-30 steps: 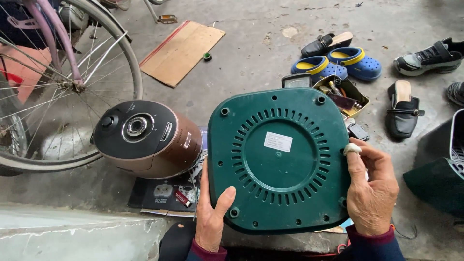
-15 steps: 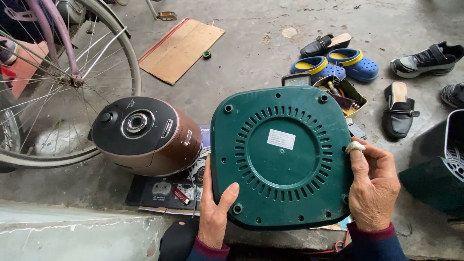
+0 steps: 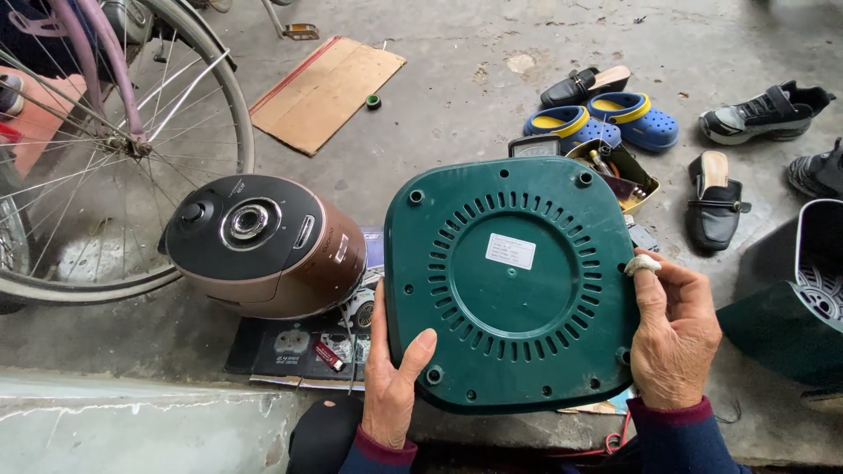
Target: Using a screwdriver to remove the screws from the base of an air fryer for disassembly.
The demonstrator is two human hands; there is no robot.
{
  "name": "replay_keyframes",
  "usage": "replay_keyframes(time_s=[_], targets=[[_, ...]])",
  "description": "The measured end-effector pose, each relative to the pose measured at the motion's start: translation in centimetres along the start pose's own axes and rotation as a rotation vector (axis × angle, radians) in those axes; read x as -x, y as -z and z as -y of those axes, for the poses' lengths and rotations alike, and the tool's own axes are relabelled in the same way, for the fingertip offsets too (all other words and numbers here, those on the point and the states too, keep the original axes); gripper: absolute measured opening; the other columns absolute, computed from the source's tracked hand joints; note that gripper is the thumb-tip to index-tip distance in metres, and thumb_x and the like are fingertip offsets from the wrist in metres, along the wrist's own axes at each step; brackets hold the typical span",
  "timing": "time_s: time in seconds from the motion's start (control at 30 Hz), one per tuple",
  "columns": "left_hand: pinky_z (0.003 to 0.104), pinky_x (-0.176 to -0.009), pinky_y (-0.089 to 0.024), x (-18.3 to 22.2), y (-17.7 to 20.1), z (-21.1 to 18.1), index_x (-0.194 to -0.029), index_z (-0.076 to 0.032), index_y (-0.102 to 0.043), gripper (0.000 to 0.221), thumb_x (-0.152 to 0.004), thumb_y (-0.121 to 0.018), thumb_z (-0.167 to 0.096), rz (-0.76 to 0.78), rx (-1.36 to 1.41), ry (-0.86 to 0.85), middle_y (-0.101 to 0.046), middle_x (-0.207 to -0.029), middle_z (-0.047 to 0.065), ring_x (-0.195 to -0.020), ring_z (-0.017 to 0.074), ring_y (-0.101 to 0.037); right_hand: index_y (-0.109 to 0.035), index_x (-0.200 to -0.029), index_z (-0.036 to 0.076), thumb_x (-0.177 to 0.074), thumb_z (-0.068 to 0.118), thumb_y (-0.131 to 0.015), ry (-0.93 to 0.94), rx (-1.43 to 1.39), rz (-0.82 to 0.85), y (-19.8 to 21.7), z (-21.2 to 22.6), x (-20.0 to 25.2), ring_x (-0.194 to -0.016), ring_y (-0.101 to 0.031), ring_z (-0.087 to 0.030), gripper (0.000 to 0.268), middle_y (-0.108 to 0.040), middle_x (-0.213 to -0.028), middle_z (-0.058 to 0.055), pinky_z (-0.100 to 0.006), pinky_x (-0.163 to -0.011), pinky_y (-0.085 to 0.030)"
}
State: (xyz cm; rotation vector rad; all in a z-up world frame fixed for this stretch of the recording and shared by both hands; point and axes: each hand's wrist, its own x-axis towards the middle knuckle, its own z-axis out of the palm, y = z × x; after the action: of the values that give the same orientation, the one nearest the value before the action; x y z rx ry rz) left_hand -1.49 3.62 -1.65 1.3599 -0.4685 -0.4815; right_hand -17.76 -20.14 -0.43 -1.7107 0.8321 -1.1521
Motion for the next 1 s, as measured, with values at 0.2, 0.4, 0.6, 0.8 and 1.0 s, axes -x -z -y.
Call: replay_keyframes(time_s=[0.2, 0.4, 0.6, 0.8, 1.0], targets=[[0.048, -0.120, -0.050, -0.15, 0.00, 0.27, -0.177, -0.013, -0.017, 0.098, -0.094, -0.066, -0.026, 0.012, 0.014, -0.015, -0.047, -0.172, 0.021, -0.147, 0.0353, -0.061, -0.059, -0.134, -0.005, -0.120, 0.007, -0.063, 0.009, 0.001, -0.008, -0.01, -0.19, -0.08, -0.118, -0.068, -0.020, 0.019, -0.073, -0.139, -0.018, -0.030, -0.107, -0.056], [0.048, -0.120, -0.050, -0.15, 0.06, 0.29, -0.177, -0.012, -0.016, 0.098, -0.094, -0.066, -0.025, 0.017, 0.018, -0.019, -0.048, -0.171, 0.022, -0.146, 0.0351, -0.061, -0.059, -0.135, -0.004, -0.120, 0.008, -0.062, -0.025, -0.029, -0.018, -0.08, -0.19, -0.03, -0.119, -0.067, -0.018, 0.020, -0.073, -0.139, -0.017, -0.029, -0.109, -0.055], [0.050, -0.119, -0.050, -0.20, 0.09, 0.28, -0.177, -0.014, -0.014, 0.101, -0.093, -0.067, -0.029, 0.019, 0.017, -0.001, -0.047, -0.172, 0.022, -0.146, 0.0368, -0.061, -0.061, -0.135, -0.003, -0.120, 0.011, -0.064, -0.020, 0.014, -0.019, -0.05, -0.14, -0.06, -0.113, -0.068, -0.019, 0.021, -0.074, -0.137, -0.017, -0.030, -0.102, -0.057], [0.044, -0.118, -0.050, -0.01, 0.11, 0.18, -0.177, -0.014, -0.018, 0.098, -0.094, -0.068, -0.026, -0.009, 0.001, 0.028, -0.052, -0.169, 0.020, -0.143, 0.0324, -0.064, -0.060, -0.134, -0.003, -0.119, 0.009, -0.063, -0.009, -0.023, -0.021, -0.07, -0.22, -0.05, -0.115, -0.069, -0.019, 0.020, -0.074, -0.136, -0.017, -0.031, -0.105, -0.057], [0.042, -0.115, -0.051, 0.01, 0.12, 0.14, -0.176, -0.011, -0.020, 0.095, -0.094, -0.066, -0.024, -0.008, -0.020, 0.000, -0.054, -0.168, 0.020, -0.140, 0.0309, -0.065, -0.061, -0.135, -0.005, -0.118, 0.008, -0.063, -0.018, -0.027, -0.023, -0.05, -0.28, -0.09, -0.113, -0.070, -0.020, 0.022, -0.074, -0.134, -0.018, -0.030, -0.103, -0.058]])
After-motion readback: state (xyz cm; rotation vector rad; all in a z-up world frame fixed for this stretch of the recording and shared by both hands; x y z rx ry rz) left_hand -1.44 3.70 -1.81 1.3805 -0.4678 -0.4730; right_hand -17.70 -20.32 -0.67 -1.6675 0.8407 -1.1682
